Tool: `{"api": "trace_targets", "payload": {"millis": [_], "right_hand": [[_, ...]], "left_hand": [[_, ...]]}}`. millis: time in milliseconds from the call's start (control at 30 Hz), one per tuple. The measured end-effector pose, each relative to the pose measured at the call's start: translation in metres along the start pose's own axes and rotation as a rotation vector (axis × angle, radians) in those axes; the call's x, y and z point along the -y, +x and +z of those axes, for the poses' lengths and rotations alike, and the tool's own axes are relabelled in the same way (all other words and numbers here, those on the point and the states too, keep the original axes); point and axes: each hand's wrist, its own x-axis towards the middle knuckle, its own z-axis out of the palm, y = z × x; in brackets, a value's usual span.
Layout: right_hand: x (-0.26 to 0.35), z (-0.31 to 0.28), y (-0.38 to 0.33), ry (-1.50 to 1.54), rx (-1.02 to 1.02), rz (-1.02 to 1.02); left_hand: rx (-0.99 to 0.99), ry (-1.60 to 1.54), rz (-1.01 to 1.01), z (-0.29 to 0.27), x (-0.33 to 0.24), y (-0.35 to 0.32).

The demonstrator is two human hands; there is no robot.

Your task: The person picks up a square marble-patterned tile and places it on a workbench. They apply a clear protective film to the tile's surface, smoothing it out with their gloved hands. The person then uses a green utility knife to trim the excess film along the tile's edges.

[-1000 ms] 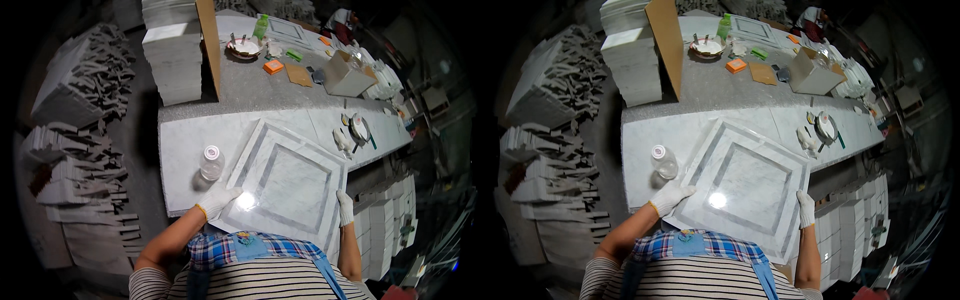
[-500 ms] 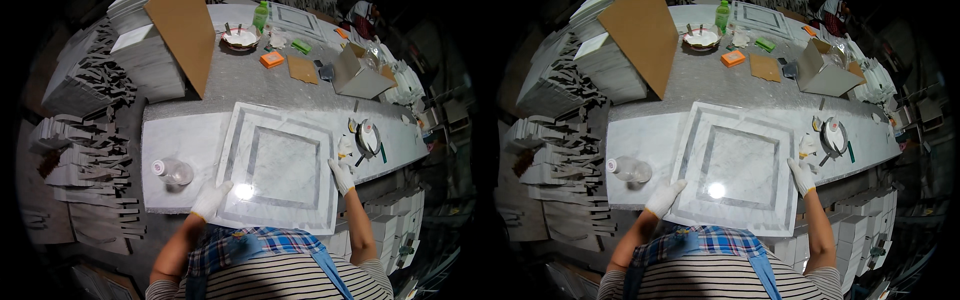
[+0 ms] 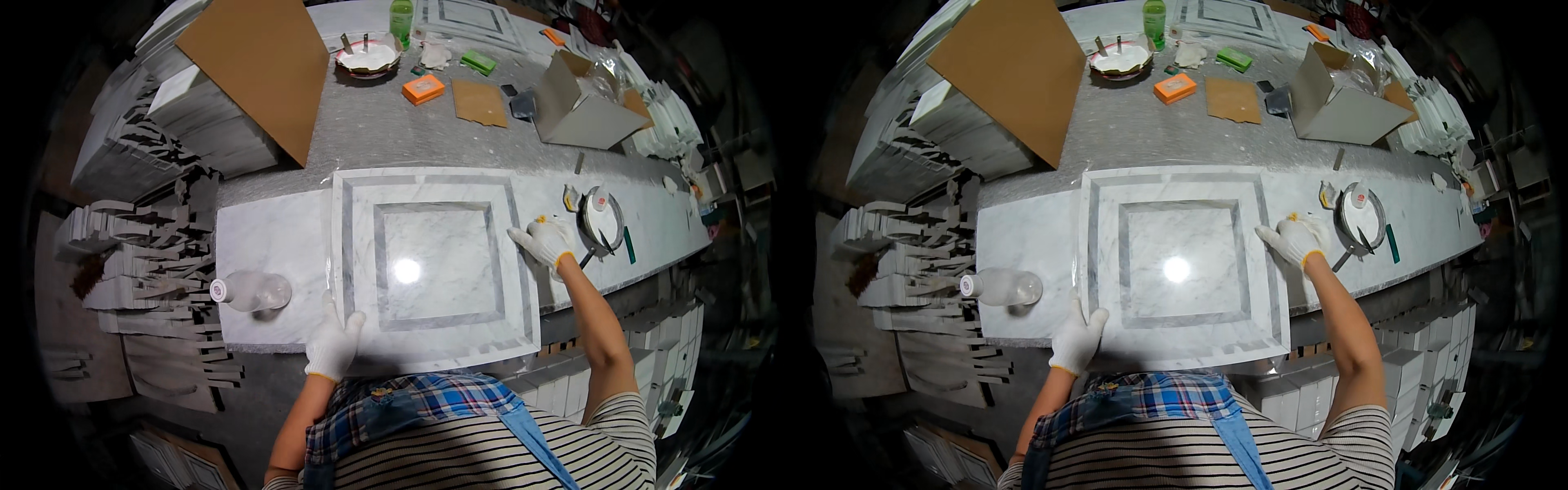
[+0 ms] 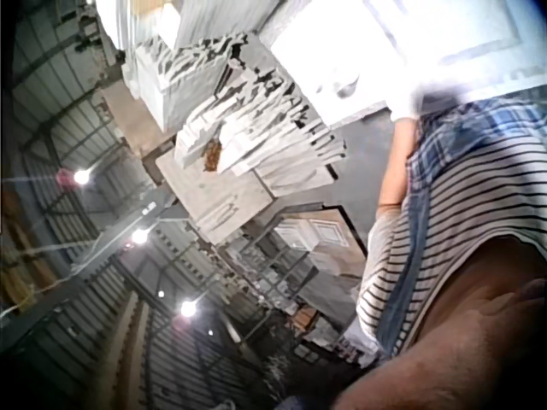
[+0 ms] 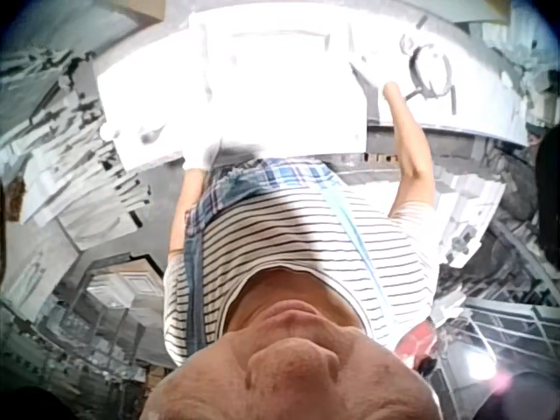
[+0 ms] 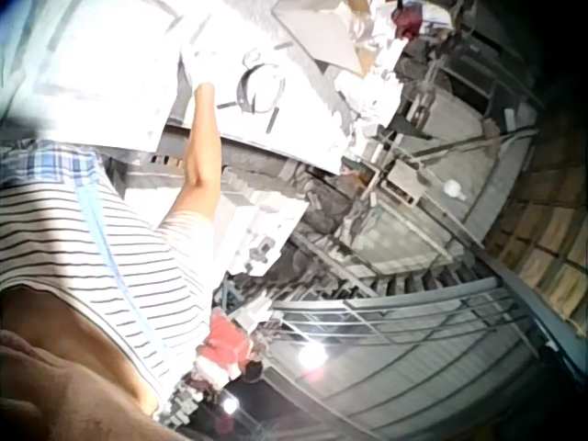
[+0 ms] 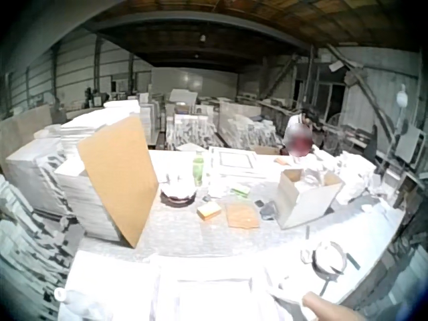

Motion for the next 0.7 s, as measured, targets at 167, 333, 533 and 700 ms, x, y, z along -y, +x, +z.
{"api": "trace_targets", "payload": {"millis": [167,333,533,700], "right_hand": [[0.002,-0.012,0.008,-0.102,0.110,0.049],[0.008,-0.027,0.017,0.042,0.344,0.177],[0.001,-0.016,0.031,-0.021,0.234,0.128],[0.008,-0.022,0.041,-0.216,0.241,0.078]], "left_hand": [[0.007,0.143,-0.047,-0.005,-0.018,-0.004],[-0.014,0.225,-0.055,0.001,-0.022,-0.003],[-0.031,0.313,-0.041,0.010,-0.028,-0.003],[-0.018,0.362,-0.031,0.010,-0.026,0.002]]}}
